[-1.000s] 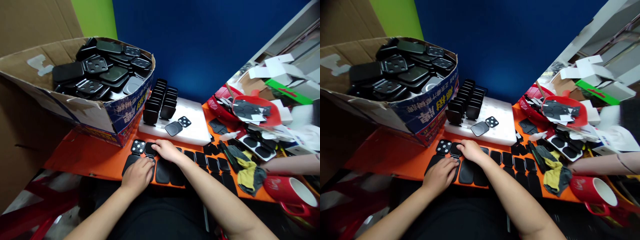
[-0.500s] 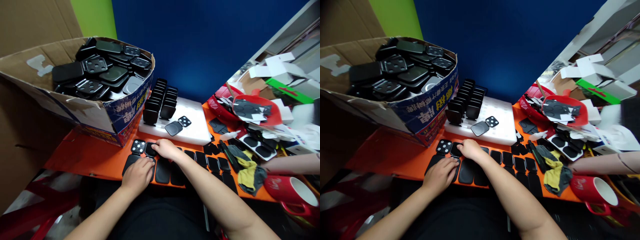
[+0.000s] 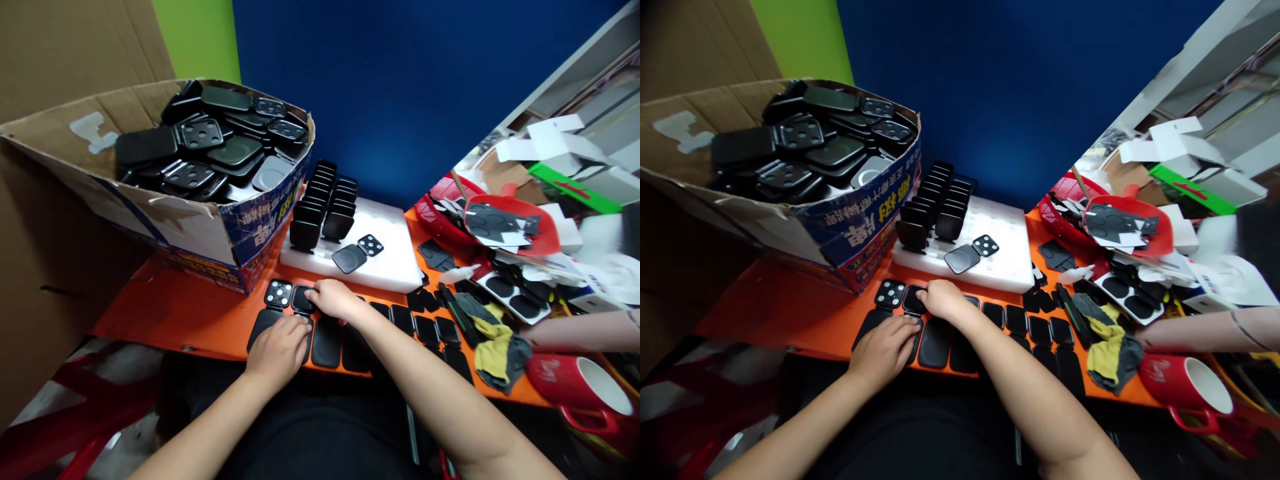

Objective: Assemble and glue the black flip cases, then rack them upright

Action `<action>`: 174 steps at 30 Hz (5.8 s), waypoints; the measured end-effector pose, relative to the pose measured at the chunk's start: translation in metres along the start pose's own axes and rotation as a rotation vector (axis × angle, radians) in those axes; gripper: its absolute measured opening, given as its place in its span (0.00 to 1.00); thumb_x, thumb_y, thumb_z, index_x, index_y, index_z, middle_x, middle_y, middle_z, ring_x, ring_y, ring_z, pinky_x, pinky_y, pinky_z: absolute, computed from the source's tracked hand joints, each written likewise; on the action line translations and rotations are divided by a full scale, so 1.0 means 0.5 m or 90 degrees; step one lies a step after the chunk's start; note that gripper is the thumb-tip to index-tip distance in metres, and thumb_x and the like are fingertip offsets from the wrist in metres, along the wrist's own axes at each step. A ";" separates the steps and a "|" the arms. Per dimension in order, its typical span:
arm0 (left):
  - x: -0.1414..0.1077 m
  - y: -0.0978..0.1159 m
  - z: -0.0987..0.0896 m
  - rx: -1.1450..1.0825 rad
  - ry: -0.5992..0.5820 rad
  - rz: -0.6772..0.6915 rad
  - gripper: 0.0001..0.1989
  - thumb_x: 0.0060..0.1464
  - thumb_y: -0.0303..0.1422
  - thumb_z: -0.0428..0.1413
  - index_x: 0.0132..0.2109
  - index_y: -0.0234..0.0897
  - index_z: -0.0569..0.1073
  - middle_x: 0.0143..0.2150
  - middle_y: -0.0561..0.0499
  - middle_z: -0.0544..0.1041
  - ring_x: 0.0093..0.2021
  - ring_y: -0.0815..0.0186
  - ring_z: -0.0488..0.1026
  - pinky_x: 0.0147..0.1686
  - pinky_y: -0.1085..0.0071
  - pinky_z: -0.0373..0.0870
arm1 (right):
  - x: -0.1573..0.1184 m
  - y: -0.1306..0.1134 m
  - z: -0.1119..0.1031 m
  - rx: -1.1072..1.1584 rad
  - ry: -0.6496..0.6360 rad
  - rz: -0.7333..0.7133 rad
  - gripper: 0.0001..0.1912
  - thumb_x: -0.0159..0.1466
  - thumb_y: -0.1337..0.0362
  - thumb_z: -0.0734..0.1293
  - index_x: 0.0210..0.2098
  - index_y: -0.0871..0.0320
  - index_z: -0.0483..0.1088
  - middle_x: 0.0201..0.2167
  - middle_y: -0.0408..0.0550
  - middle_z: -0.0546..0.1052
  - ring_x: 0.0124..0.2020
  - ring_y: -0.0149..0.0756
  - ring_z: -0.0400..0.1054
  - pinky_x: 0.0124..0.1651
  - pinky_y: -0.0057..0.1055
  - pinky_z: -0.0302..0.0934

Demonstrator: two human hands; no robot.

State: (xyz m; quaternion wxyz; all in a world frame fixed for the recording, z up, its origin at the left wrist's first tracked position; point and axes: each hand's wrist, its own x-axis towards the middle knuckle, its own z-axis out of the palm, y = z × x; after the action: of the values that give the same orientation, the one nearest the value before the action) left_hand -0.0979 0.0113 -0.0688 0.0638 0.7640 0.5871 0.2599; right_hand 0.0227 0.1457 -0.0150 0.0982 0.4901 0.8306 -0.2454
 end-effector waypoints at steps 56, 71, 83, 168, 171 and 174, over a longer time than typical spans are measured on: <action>0.050 0.168 -0.144 -0.608 0.102 -0.313 0.11 0.53 0.32 0.56 0.43 0.40 0.77 0.42 0.50 0.80 0.43 0.63 0.77 0.44 0.71 0.74 | -0.278 0.002 0.024 1.016 -0.019 -0.199 0.14 0.63 0.62 0.64 0.48 0.55 0.73 0.31 0.45 0.74 0.35 0.29 0.67 0.47 0.33 0.58; 0.046 0.188 -0.157 -0.556 0.128 -0.289 0.08 0.51 0.30 0.57 0.39 0.43 0.78 0.37 0.54 0.81 0.36 0.66 0.79 0.37 0.75 0.76 | -0.307 -0.009 -0.001 0.918 0.075 -0.210 0.12 0.63 0.61 0.64 0.44 0.54 0.75 0.44 0.47 0.76 0.45 0.36 0.69 0.51 0.34 0.61; 0.040 0.190 -0.178 -0.473 0.089 -0.231 0.08 0.52 0.31 0.57 0.38 0.44 0.79 0.35 0.52 0.82 0.33 0.65 0.79 0.33 0.74 0.76 | -0.327 -0.027 -0.015 0.779 0.154 -0.147 0.14 0.64 0.66 0.60 0.26 0.60 0.73 0.26 0.44 0.75 0.30 0.30 0.68 0.36 0.26 0.62; 0.061 -0.069 -0.094 -0.060 -0.150 -0.503 0.23 0.36 0.47 0.61 0.36 0.36 0.70 0.41 0.39 0.74 0.48 0.44 0.69 0.44 0.58 0.63 | -0.286 0.317 0.015 0.419 0.398 0.178 0.15 0.57 0.50 0.64 0.27 0.57 0.65 0.20 0.41 0.67 0.23 0.33 0.62 0.28 0.29 0.55; 0.070 -0.063 -0.099 -0.147 -0.120 -0.548 0.23 0.32 0.44 0.62 0.35 0.37 0.68 0.37 0.41 0.76 0.43 0.44 0.71 0.41 0.57 0.64 | -0.271 0.231 0.049 0.563 0.354 0.111 0.16 0.58 0.50 0.64 0.28 0.57 0.65 0.20 0.40 0.66 0.22 0.31 0.61 0.26 0.28 0.55; 0.071 -0.051 -0.109 -0.243 -0.114 -0.550 0.23 0.35 0.42 0.61 0.40 0.36 0.68 0.38 0.43 0.77 0.41 0.49 0.74 0.39 0.61 0.67 | -0.255 0.179 0.063 0.702 0.289 0.073 0.16 0.58 0.50 0.64 0.27 0.57 0.62 0.18 0.39 0.66 0.20 0.30 0.60 0.25 0.27 0.55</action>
State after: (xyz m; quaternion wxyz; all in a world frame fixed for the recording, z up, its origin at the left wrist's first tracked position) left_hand -0.1395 0.0410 -0.0209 0.3553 0.4443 0.7848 0.2459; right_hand 0.1611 0.0678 -0.0183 -0.3373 0.5530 0.5533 -0.5237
